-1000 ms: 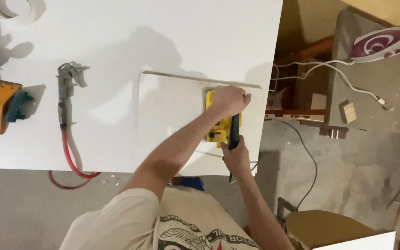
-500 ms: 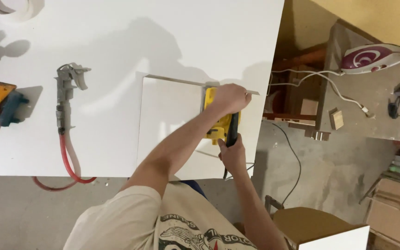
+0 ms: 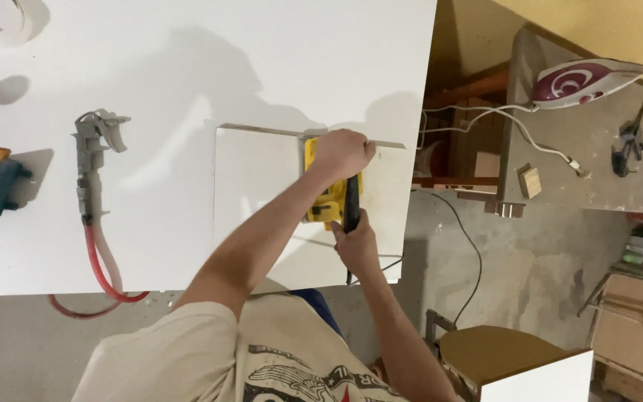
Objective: The person uses a yellow electric sander to smooth the surface of a white rectangular board on a workbench. They move the sander back and forth across the board's surface and along its edges, then lift the sander and set it down on the workbench.
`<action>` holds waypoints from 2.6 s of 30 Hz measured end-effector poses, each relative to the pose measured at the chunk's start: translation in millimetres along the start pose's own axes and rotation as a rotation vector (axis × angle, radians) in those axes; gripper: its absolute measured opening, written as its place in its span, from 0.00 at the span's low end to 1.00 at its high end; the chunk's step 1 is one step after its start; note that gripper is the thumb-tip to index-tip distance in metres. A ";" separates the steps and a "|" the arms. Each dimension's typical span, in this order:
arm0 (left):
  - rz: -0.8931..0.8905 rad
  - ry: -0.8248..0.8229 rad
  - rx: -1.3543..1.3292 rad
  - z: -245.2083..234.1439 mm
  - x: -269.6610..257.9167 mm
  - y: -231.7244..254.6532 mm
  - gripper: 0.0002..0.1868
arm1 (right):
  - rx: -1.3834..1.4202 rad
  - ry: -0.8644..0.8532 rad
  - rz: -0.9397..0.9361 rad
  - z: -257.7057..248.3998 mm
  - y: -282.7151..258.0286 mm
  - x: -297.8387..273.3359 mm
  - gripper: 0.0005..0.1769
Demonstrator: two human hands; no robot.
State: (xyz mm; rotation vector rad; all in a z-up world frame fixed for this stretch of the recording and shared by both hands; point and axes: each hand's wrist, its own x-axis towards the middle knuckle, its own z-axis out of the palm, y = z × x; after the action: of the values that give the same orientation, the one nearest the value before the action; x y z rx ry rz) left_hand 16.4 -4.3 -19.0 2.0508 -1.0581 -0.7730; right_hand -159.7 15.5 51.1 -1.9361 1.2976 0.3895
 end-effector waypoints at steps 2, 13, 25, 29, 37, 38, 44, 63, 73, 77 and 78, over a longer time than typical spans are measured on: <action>-0.018 -0.013 0.022 3.7 -13.3 7.0 0.29 | -0.020 0.002 -0.004 -0.1 12.9 -5.6 0.22; -0.049 -0.027 0.004 1.0 -3.4 13.6 0.31 | -0.018 0.007 -0.005 -5.0 11.5 3.6 0.25; -0.069 0.023 0.047 -5.2 -12.8 2.4 0.30 | -0.087 0.030 -0.081 5.3 19.0 16.3 0.25; -0.128 -0.004 0.097 -15.6 -41.7 13.8 0.30 | -0.088 -0.043 -0.078 8.3 27.9 -5.3 0.27; -0.021 -0.040 0.019 33.3 22.3 12.2 0.30 | 0.042 0.021 0.006 -13.3 26.7 14.3 0.23; -0.053 -0.016 0.039 27.6 25.3 8.3 0.31 | 0.024 0.006 -0.008 -13.0 22.8 21.2 0.23; -0.135 0.136 0.049 5.1 -7.9 -7.8 0.34 | -0.102 -0.090 -0.086 -6.9 22.5 20.6 0.27; -0.421 0.421 0.150 23.1 -51.8 -45.2 0.29 | -0.456 -0.135 -0.228 -23.9 38.4 45.3 0.29; 0.173 0.187 0.554 28.7 -28.4 2.4 0.46 | -0.748 0.053 -0.620 -131.1 31.7 142.5 0.23; -0.005 -0.083 0.824 35.0 -22.0 6.6 0.56 | -0.708 -0.136 -0.624 -127.7 38.3 112.8 0.34; 0.000 -0.147 0.869 39.2 -29.3 4.4 0.55 | -0.667 -0.213 -0.611 -121.8 43.4 102.9 0.40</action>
State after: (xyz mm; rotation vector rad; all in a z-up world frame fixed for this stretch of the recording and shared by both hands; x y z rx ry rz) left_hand -29.4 6.8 -32.8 2.7214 -1.6813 -0.4998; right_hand -171.9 -149.3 50.5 -2.6202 0.4003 0.7454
